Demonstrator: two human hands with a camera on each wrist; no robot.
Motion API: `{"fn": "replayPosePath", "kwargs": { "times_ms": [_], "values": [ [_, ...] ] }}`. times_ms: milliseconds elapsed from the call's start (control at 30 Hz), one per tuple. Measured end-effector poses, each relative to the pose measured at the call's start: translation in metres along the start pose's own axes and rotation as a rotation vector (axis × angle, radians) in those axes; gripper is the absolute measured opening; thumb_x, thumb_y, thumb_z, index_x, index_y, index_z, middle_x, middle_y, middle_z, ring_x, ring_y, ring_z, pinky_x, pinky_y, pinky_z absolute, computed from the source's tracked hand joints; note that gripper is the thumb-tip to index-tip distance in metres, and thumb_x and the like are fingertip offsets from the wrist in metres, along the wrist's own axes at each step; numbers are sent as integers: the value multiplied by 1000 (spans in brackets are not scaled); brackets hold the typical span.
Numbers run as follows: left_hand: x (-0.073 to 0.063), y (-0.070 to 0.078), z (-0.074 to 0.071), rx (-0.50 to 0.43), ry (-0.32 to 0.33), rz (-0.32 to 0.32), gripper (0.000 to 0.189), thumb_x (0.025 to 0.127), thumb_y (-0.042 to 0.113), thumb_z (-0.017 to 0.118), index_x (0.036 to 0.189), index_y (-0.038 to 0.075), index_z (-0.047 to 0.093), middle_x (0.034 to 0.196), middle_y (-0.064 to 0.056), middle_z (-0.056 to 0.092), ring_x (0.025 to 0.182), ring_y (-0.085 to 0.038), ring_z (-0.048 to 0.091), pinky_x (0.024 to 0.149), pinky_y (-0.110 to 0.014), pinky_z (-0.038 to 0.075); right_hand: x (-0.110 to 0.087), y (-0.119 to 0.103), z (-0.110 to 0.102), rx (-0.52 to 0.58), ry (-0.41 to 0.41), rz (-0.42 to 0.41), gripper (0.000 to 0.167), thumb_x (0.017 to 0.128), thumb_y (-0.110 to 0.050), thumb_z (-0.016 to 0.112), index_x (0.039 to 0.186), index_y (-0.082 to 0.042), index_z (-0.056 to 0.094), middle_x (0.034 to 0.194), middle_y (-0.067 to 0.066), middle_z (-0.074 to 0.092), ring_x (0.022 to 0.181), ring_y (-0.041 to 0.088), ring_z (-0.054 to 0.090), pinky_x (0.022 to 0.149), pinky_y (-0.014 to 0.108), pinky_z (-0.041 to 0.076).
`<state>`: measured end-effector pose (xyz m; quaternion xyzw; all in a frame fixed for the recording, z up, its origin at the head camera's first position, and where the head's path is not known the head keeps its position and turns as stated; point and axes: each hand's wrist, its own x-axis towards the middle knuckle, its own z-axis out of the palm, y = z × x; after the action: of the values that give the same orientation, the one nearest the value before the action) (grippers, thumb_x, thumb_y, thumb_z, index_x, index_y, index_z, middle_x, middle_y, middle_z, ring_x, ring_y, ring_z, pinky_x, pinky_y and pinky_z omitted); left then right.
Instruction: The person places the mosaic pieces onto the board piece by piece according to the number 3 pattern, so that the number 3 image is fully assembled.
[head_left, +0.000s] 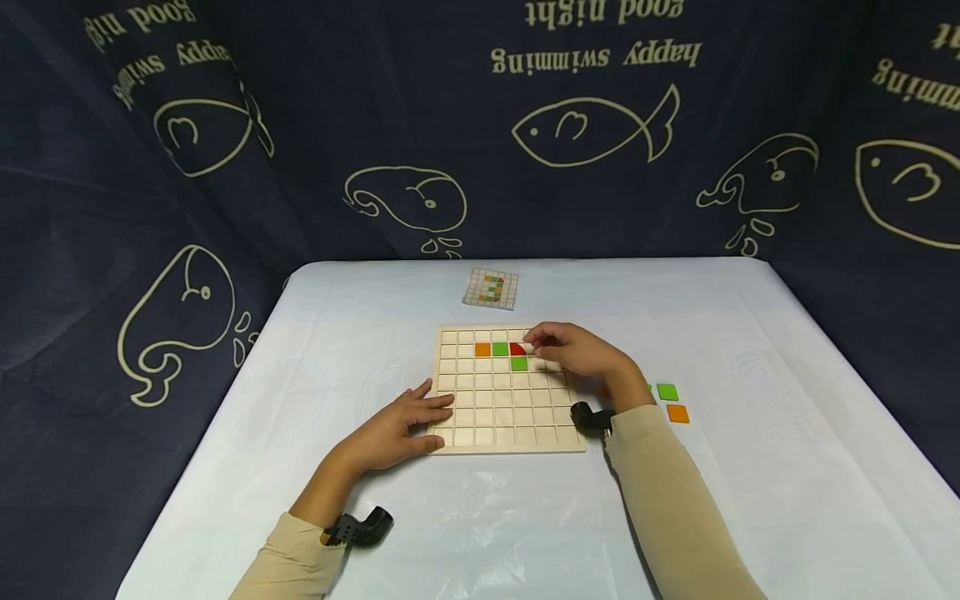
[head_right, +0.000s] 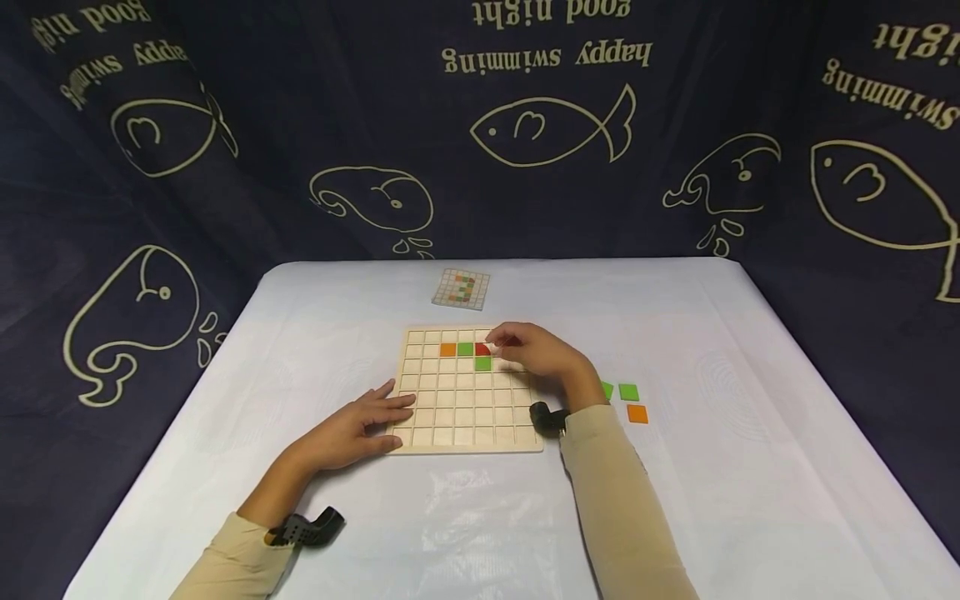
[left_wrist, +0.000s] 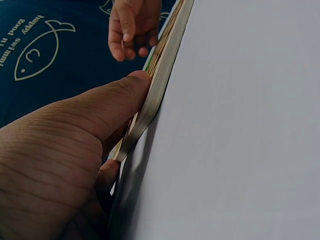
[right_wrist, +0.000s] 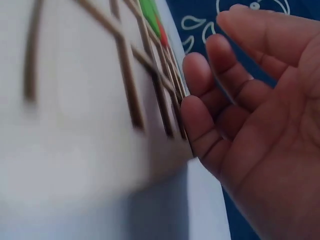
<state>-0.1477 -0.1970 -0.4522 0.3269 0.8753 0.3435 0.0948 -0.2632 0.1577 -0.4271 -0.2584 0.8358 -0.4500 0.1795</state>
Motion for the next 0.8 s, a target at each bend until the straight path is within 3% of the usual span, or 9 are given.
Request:
{"fn": "replayPosePath", "kwargs": {
  "times_ms": [533,800],
  "values": [
    [-1,0,0,5,-4,1,51,93,31,71,136,5,61,150,-1,47,149,-34,17,118,-57,11,-46,7,-34,-41,139,139,29,100,-15,60,127,-4,61,129,15,58,116,29,50,99,47,40],
    [-1,0,0,3,-1,10,51,93,30,71,136,5,61,150,-1,48,149,-34,17,118,-57,11,-71,17,-45,-93,141,205,29,99,-15,60,127,-7,61,128,13,59,114,29,54,94,43,44]
  ]
}}
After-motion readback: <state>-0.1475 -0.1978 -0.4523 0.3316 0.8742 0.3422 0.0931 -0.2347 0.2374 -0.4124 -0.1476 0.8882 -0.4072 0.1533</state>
